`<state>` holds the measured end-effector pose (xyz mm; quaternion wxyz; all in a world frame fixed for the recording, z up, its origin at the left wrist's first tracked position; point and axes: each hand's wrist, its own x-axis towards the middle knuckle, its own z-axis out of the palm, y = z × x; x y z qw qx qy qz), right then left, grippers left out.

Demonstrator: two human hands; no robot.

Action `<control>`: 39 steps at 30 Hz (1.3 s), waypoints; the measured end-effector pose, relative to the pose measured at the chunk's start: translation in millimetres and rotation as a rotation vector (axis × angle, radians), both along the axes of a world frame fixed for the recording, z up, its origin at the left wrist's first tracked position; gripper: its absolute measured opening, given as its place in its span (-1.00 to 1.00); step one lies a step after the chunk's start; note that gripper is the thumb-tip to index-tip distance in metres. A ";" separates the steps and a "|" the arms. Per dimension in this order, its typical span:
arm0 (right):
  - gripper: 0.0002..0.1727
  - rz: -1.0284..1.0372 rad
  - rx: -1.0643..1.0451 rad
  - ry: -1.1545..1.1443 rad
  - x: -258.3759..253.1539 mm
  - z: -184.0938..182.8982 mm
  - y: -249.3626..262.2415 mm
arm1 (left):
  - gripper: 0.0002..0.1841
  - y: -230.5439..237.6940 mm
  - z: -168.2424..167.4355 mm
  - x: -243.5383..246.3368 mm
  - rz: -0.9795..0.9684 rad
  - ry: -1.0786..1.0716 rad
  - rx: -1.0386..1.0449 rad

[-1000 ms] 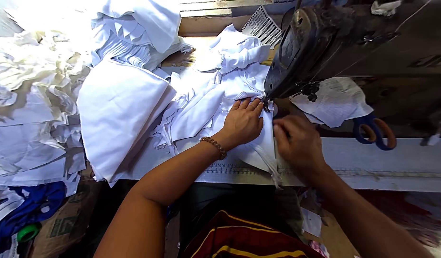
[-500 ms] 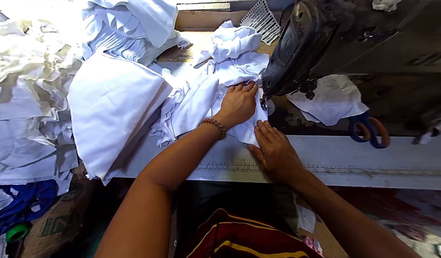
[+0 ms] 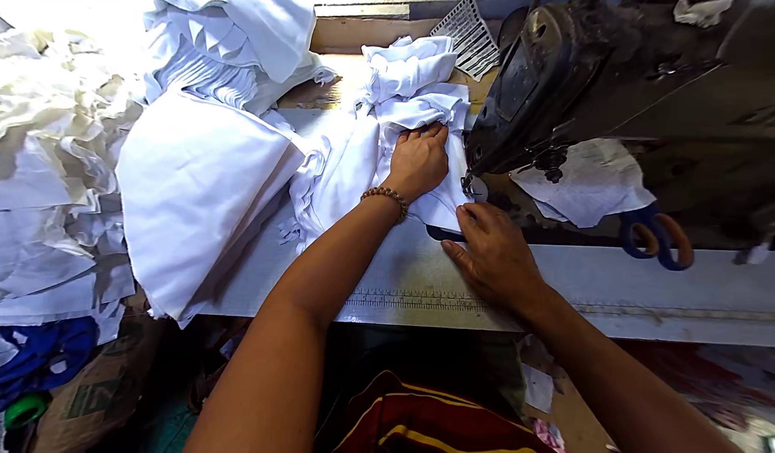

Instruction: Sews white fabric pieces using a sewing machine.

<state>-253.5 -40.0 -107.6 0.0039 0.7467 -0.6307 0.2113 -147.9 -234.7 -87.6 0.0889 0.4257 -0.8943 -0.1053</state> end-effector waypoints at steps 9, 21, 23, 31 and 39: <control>-0.13 -0.034 -0.008 0.006 3.3 -5.1 -2.4 | -0.48 -30.0 -9.3 -9.4 -0.001 0.115 -0.079; -0.53 0.134 -0.296 -0.179 10.9 -1.9 4.2 | -0.57 98.9 45.3 158.4 0.150 -0.173 -0.162; -0.61 0.274 -0.302 -0.202 24.5 1.1 3.0 | -0.70 99.9 28.1 182.5 0.172 -0.062 -0.252; -0.58 0.382 -0.354 -0.435 71.0 41.7 -19.0 | -0.82 116.7 98.2 197.3 0.118 0.336 -0.326; -0.83 0.380 -0.212 -1.097 89.5 77.0 11.8 | -0.86 137.1 168.9 152.7 -0.329 0.180 -0.428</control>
